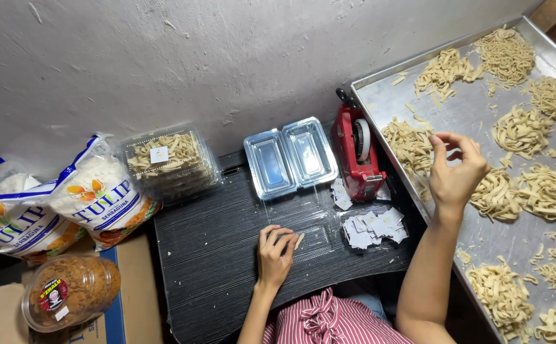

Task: The person places shredded noodles from a metal tray into small clear plastic containers. They arrange the noodles by hand, then use a tape dispenser to seal the containers with a label. The process is repeated for multiple containers.

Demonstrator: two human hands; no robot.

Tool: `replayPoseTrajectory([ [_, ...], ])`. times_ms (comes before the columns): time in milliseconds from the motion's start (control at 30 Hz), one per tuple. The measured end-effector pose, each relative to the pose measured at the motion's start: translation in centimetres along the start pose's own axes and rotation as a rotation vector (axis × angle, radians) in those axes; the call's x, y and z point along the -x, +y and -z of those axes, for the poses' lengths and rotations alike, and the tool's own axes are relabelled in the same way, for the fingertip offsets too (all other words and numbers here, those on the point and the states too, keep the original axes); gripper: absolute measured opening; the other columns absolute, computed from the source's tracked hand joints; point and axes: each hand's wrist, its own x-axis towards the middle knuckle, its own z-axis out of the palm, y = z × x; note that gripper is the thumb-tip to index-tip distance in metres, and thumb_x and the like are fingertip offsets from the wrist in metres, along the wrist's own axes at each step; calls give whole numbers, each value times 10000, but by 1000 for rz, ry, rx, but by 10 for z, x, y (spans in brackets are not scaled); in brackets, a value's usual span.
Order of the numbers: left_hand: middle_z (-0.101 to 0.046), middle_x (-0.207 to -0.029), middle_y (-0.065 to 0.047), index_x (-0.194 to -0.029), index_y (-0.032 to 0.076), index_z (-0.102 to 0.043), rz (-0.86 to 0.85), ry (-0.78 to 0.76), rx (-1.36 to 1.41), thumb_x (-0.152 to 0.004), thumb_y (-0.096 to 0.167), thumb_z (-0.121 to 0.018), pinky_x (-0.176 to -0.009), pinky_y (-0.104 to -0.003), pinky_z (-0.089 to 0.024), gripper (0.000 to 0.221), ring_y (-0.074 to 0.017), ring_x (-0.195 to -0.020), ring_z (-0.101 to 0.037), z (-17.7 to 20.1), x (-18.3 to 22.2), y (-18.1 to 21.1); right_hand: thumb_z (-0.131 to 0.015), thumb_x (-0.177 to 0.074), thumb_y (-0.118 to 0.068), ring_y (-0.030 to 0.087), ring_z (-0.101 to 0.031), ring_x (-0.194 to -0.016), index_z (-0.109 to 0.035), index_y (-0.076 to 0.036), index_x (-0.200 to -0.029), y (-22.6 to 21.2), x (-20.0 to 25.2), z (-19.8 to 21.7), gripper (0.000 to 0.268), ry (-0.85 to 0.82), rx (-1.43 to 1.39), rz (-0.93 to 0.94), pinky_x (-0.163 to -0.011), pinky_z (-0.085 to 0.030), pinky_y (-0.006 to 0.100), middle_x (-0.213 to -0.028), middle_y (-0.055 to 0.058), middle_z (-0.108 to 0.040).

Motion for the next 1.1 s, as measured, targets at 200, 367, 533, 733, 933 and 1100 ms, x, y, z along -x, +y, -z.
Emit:
replayPoseTrajectory([
  [200, -632, -793, -59, -816, 53, -659, -30, 26, 75, -837, 174, -569, -682, -298, -474, 152, -206, -818, -532, 15, -10, 3, -622, -957, -2, 148, -621, -853, -572, 10, -1008, -58, -10, 36, 72, -37, -540, -290, -825, -543, 202, -908, 99, -607],
  [367, -637, -836, -92, -901, 34, -627, -70, 0, 208, -864, 189, -536, -677, -287, -491, 183, -202, -787, -584, 27, -37, 26, -614, -865, 18, 109, -608, -712, -565, -24, -983, -75, 16, 42, 134, -161, -793, -314, -696, -543, 189, -851, 86, -616],
  [533, -637, -896, -102, -1064, 20, -584, 22, 29, 474, -790, 184, -662, -697, -327, -527, 329, -228, -795, -630, 26, -59, 60, -653, -694, 126, 190, -619, -656, -578, 73, -949, -107, 54, 4, 271, -344, -893, -378, -644, -539, 337, -734, 188, -614],
  [733, -642, -884, -92, -1037, 0, -592, 217, -1, 717, -763, 51, -682, -697, -274, -539, 293, -204, -811, -653, 24, -65, 76, -694, -693, 69, 120, -572, -666, -620, 55, -809, -93, 104, -44, 139, -523, -998, -521, -614, -534, 294, -700, 126, -642],
  [933, -598, -667, -71, -849, 26, -686, 294, 10, 763, -779, -19, -648, -555, -240, -538, 92, -148, -587, -646, 21, -56, 61, -636, -774, 25, 149, -517, -552, -602, 53, -816, -79, 111, -52, 61, -497, -1001, -600, -544, -499, 294, -657, 149, -587],
  [1100, -599, -701, -62, -890, 47, -677, 362, -66, 681, -788, 37, -661, -553, -201, -505, 104, -102, -592, -600, 22, -50, 49, -653, -745, 59, 159, -584, -631, -604, 83, -866, -80, 108, -48, 133, -464, -1040, -638, -617, -534, 314, -684, 121, -561],
])
